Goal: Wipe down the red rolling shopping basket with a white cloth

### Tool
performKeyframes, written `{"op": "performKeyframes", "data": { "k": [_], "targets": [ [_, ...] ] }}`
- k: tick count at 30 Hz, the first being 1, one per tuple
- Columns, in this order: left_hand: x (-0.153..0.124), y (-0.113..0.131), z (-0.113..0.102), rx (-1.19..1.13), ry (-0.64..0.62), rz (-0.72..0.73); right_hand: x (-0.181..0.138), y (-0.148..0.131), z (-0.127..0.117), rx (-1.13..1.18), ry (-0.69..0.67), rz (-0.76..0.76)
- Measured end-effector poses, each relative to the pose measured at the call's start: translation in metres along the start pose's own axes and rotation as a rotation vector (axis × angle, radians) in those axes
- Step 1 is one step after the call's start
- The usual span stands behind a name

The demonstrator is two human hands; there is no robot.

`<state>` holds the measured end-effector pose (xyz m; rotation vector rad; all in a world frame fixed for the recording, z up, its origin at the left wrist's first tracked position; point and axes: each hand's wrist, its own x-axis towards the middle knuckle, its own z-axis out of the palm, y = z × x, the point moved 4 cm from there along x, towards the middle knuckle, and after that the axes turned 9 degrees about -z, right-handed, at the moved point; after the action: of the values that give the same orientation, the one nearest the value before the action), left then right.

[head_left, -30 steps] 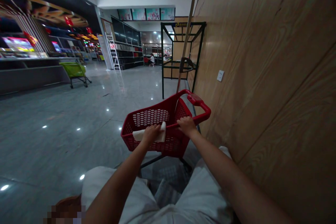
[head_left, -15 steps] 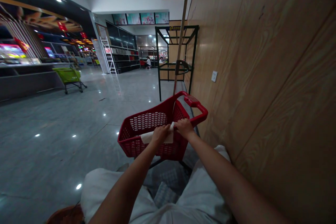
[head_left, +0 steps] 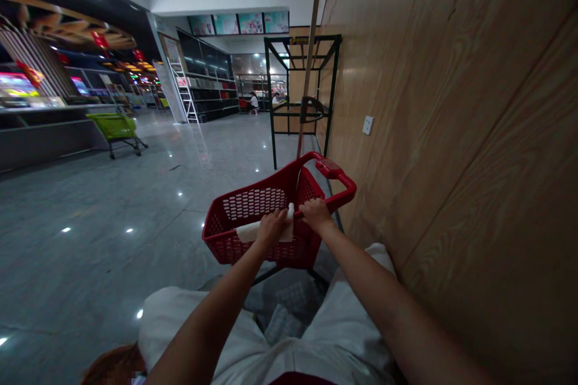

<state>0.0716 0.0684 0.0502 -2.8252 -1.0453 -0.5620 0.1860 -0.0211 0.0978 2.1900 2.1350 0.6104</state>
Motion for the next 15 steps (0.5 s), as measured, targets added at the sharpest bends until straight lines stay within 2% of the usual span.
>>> {"op": "performKeyframes", "data": {
  "k": [3,5,7,12,15],
  "targets": [
    [0.013,0.026,-0.002,-0.032,-0.003,0.015,0.0,-0.002,0.001,0.009,0.004,0.008],
    [0.013,0.025,-0.002,-0.029,-0.029,0.023,-0.001,-0.002,0.0,0.016,0.019,0.006],
    [0.007,0.01,-0.002,-0.021,-0.056,0.036,-0.001,-0.002,0.0,0.027,0.028,-0.009],
    [-0.021,-0.049,-0.005,0.041,-0.041,-0.006,-0.001,-0.003,-0.002,0.031,0.03,-0.019],
    [-0.031,-0.06,-0.006,0.063,0.001,-0.048,-0.001,-0.005,-0.003,0.033,0.028,-0.021]
  ]
}}
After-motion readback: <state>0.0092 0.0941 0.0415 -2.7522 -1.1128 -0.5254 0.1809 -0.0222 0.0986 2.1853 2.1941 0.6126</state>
